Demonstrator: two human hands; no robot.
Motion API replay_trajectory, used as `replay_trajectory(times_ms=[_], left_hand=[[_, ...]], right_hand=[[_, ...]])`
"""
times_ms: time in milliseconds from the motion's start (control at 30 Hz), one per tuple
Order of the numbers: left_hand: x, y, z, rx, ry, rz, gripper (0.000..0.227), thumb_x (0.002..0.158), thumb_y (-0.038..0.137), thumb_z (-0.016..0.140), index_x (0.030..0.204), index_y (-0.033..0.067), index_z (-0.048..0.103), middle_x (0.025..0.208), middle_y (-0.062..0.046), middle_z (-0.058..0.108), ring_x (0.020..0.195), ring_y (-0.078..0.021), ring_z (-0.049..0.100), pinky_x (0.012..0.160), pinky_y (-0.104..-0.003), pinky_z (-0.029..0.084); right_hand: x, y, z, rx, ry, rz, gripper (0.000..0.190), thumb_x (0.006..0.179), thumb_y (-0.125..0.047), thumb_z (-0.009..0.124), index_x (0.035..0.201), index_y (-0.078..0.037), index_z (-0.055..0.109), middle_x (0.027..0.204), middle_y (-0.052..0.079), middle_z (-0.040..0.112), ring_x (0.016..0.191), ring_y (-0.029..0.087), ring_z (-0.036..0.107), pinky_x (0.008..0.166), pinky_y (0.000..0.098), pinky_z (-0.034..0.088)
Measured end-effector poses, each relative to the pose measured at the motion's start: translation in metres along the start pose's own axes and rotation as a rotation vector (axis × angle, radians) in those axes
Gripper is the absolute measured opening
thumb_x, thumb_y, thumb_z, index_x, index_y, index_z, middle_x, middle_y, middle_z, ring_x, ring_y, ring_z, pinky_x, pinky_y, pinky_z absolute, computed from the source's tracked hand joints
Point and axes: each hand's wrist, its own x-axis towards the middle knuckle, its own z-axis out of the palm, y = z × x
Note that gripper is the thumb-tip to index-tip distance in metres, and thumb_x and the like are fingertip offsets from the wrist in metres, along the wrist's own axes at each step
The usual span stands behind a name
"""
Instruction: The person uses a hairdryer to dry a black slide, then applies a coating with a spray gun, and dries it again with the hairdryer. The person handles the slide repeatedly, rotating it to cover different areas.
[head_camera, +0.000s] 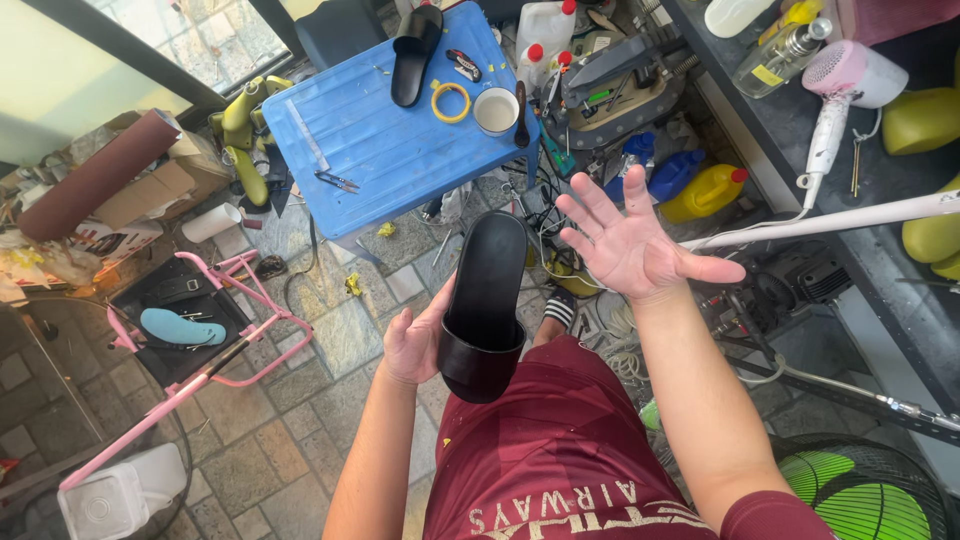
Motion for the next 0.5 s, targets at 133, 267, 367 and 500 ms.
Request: replay_trajectory(times_ms=[133,267,367,500], left_hand=[[0.0,0.001,0.003,0.009,-0.009,0.01,0.124,0.077,0.078,0.058,0.167,0.0081,0.009,0.171,-0.018,0.019,0.157,-0.0332,0.024,0.127,-0.048,0.022],[0.004,0.0,0.005,0.0,-0.053,0.013,0.12,0.081,0.076,0.057,0.167,0.0089,0.008,0.172,-0.018,0.018,0.158,-0.0339,0.023,0.128,-0.049,0.021],[0.009,-0.004,0.008,-0.03,-0.038,-0.015,0.119,0.081,0.075,0.059,0.167,0.0106,0.008,0.172,-0.015,0.017,0.158,-0.0314,0.023,0.128,-0.048,0.021],[0.014,-0.004,0.009,-0.045,-0.033,0.005,0.12,0.08,0.072,0.064,0.168,0.0123,0.008,0.173,-0.014,0.017,0.158,-0.0295,0.023,0.129,-0.045,0.02]], right_hand=[[0.014,-0.003,0.015,-0.094,0.012,0.059,0.134,0.05,-0.07,0.09,0.163,-0.023,0.035,0.173,0.021,0.026,0.162,0.036,0.025,0.13,0.051,0.026],[0.033,0.004,0.051,-1.193,0.123,0.32,0.129,0.056,-0.05,0.099,0.16,-0.014,0.032,0.165,0.023,0.036,0.156,0.039,0.031,0.125,0.0502,0.027],[0.051,0.027,0.077,-1.843,-0.008,0.374,0.134,0.045,-0.044,0.099,0.156,-0.011,0.032,0.156,0.022,0.037,0.144,0.042,0.033,0.117,0.053,0.03],[0.057,0.049,0.093,-1.916,0.194,0.428,0.133,0.046,-0.043,0.099,0.157,-0.008,0.034,0.144,0.021,0.042,0.133,0.04,0.04,0.112,0.0527,0.036]])
